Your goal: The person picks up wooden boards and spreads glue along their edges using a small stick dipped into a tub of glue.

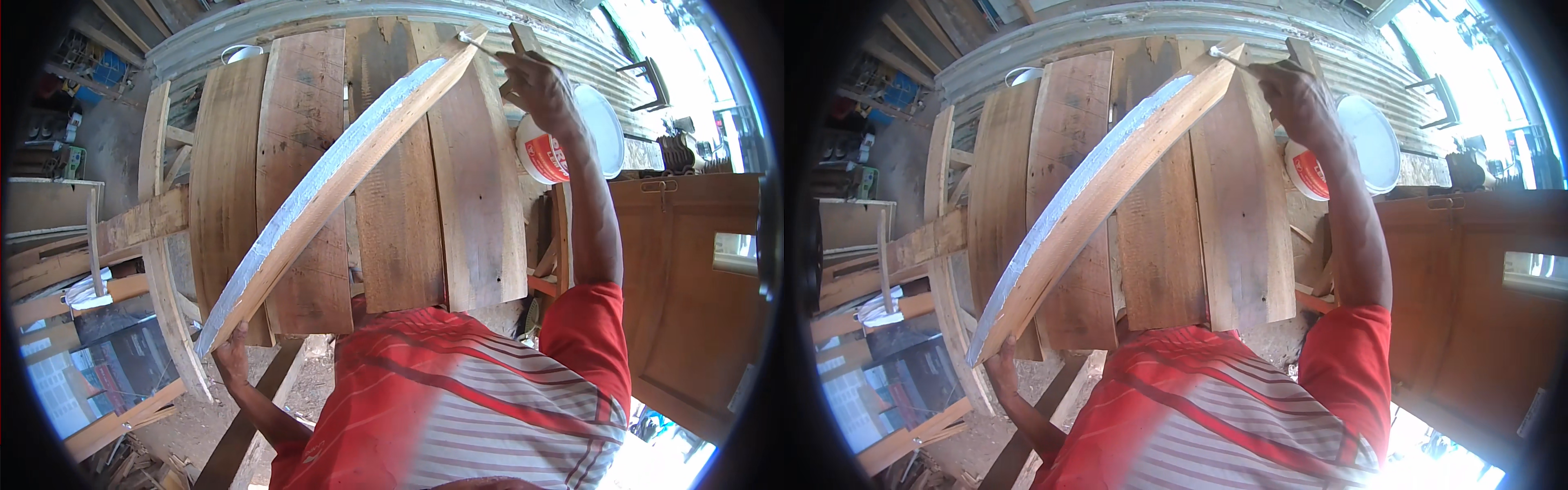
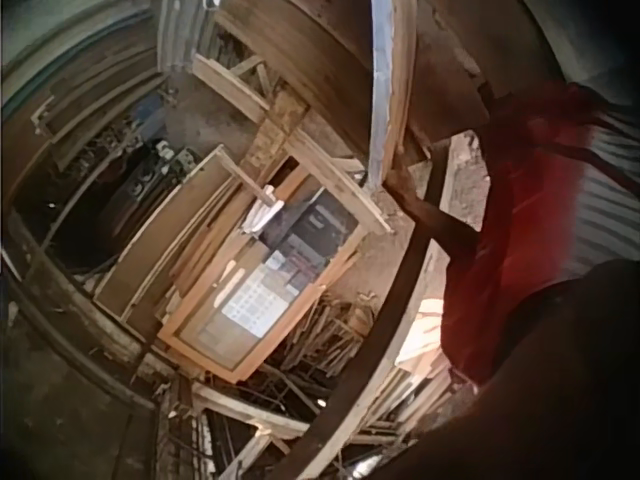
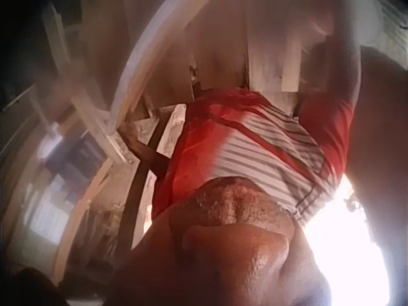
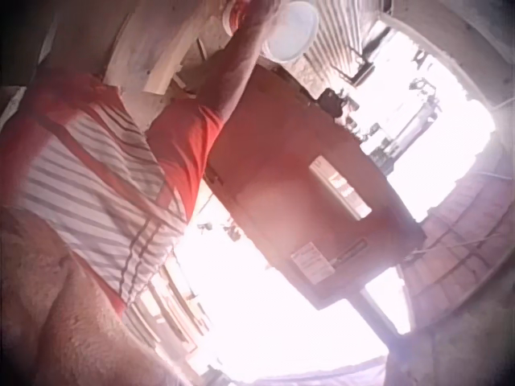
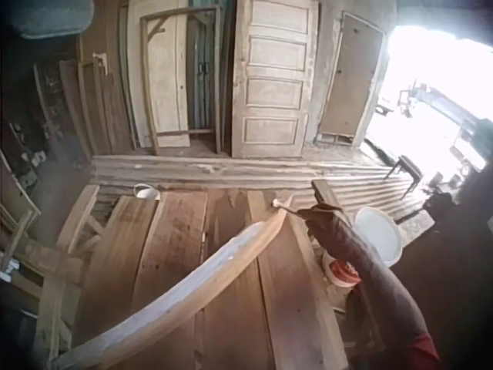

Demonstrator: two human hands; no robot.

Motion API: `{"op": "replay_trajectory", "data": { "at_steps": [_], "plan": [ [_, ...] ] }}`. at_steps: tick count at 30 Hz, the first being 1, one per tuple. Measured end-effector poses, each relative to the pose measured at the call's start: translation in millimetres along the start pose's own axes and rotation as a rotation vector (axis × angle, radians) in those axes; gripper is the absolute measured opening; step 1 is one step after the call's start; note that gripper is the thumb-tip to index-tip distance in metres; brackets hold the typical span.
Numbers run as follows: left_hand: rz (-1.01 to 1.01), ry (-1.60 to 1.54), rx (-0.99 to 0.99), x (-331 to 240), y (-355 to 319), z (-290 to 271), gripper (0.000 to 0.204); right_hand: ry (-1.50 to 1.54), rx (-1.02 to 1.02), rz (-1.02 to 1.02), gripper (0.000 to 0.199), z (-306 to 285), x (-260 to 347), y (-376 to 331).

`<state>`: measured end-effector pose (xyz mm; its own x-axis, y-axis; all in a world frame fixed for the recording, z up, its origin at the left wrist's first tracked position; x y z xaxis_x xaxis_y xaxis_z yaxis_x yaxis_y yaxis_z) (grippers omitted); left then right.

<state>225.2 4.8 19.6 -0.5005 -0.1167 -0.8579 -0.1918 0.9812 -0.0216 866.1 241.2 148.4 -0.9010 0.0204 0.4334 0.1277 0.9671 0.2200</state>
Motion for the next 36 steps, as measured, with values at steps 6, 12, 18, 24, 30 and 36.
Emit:
{"op": "replay_trajectory", "data": {
  "at_steps": [6, 12, 18, 24, 30, 36],
  "plan": [
    [-0.062, 0.012, -0.014, 7, -7, -5, 0.055, 0.002, -0.025, -0.102, 0.030, -11, 41, -8],
    [-0.059, 0.019, 0.010, 11, -3, -5, 0.051, -0.009, 0.078, -0.062, 0.028, 0, 30, -5],
    [-0.052, 0.020, 0.031, 5, -3, -5, 0.048, 0.169, 0.050, 0.138, 0.029, -10, 11, 15],
    [-0.068, 0.010, 0.029, 11, -5, -4, 0.049, 0.121, 0.064, -0.145, 0.026, 1, 50, -15],
    [-0.081, -0.015, 0.027, 9, -4, -3, 0.049, 0.056, 0.006, 0.009, 0.024, -3, 36, -11],
    [-0.043, -0.020, 0.001, 2, -4, -2, 0.049, 0.114, 0.043, -0.014, 0.025, -1, 57, -19]
  ]
}}
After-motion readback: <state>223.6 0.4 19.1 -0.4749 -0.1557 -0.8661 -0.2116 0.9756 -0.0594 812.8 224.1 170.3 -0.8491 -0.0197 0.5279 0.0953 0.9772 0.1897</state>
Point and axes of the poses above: each hand's wrist, its own y-axis towards the middle knuckle, its own z-axis out of the palm, x = y × z, the point moved 9 cm from there along y, towards the middle knuckle, and after that the axes turned 11 degrees about z, right-handed, at the moved point
